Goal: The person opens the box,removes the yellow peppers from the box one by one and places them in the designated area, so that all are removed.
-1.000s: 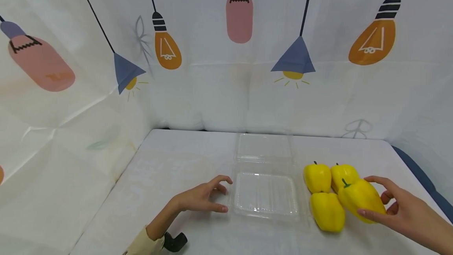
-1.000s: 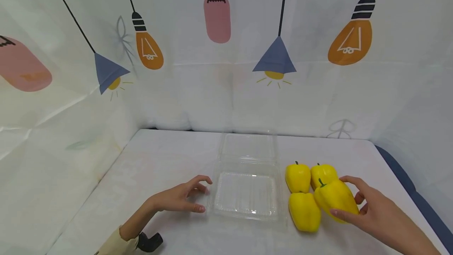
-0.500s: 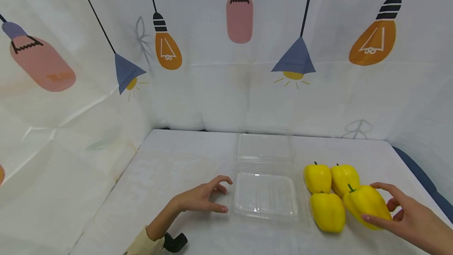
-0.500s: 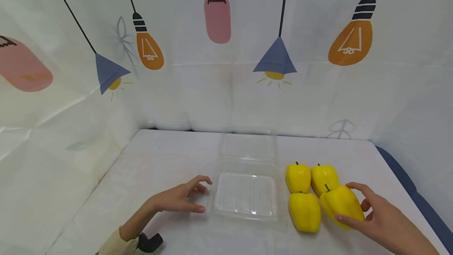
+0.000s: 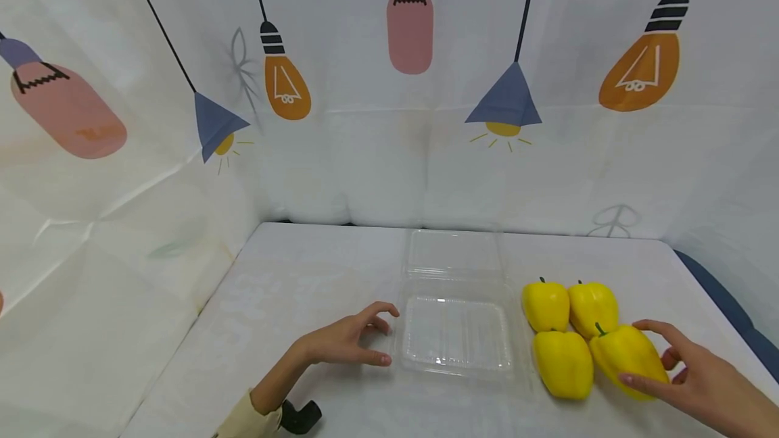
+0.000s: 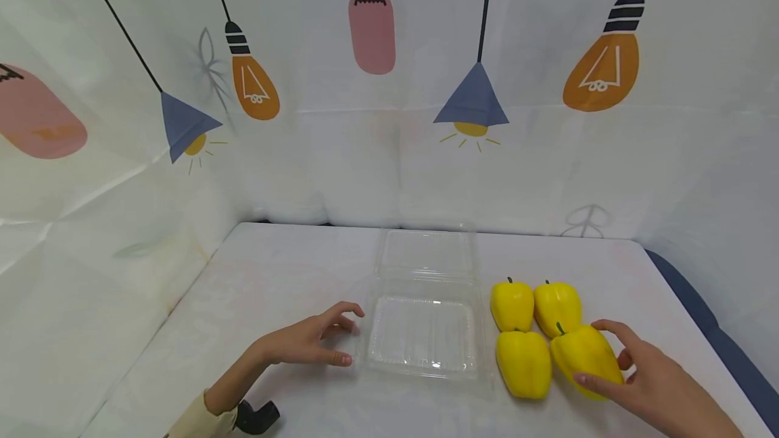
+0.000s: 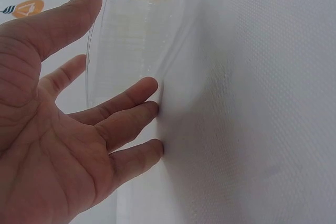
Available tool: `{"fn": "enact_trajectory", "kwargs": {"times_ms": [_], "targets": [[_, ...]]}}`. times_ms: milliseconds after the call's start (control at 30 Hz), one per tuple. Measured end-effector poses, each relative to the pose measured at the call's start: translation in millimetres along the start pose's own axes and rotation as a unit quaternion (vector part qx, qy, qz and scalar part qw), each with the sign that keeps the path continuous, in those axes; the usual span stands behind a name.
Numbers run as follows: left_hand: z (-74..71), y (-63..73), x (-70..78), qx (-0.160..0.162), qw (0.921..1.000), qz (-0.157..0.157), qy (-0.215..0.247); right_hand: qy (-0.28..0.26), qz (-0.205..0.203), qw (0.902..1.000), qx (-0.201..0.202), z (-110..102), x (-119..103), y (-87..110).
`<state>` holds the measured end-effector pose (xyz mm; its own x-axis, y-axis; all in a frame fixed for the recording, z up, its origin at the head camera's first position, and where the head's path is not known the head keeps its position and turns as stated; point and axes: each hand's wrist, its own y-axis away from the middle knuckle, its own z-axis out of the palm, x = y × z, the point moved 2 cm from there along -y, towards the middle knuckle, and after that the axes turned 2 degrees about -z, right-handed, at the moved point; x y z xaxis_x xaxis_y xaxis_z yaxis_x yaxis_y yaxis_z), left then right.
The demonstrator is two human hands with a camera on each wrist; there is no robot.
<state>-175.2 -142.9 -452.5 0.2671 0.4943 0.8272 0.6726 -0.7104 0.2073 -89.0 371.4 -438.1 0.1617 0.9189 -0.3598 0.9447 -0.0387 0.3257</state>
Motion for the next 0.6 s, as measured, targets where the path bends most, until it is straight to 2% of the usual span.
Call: {"fn": "enact_trajectory", "kwargs": {"times_ms": [600], "targets": [[1.0, 0.6, 0.8, 0.006, 0.9999, -0.004, -0.011, -0.005, 0.016, 0.9987, -0.048, 7.3, -6.7, 3.2]]}}
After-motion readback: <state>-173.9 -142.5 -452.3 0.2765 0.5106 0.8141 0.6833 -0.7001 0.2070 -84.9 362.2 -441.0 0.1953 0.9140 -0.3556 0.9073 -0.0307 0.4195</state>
